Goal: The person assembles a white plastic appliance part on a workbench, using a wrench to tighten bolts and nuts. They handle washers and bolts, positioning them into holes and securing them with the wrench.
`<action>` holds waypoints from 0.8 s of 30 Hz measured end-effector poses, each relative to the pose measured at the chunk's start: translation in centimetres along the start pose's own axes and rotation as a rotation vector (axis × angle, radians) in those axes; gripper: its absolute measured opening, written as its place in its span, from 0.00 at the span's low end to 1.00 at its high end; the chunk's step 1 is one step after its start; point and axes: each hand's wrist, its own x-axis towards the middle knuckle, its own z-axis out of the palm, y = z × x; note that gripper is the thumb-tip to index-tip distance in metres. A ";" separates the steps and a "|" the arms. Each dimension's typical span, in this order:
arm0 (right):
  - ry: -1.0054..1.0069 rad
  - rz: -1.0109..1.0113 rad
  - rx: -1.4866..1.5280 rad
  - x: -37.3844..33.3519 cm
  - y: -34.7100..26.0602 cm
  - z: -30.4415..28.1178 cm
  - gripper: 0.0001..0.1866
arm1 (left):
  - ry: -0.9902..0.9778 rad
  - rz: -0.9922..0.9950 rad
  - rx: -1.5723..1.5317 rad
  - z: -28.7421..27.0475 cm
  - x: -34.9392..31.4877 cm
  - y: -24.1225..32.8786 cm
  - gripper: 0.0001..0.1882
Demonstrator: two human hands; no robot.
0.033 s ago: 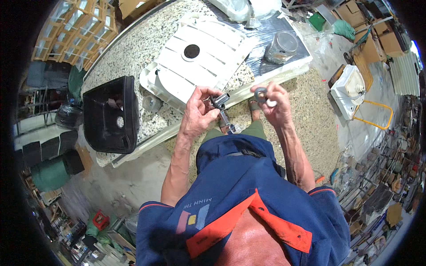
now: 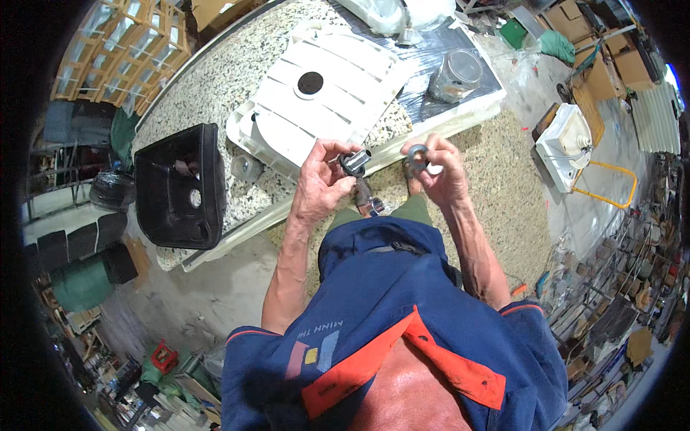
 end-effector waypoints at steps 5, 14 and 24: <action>-0.077 0.160 0.335 0.4 3.9 0.4 0.13 | -0.032 0.242 0.040 -0.7 0.8 -0.8 0.29; 0.068 0.276 -0.225 2.5 2.8 3.1 0.08 | 0.075 -0.026 -0.441 -1.4 0.6 -3.1 0.30; 0.173 0.246 -0.555 3.3 3.8 4.3 0.10 | 0.085 -0.079 -0.491 -1.0 -0.1 -4.5 0.28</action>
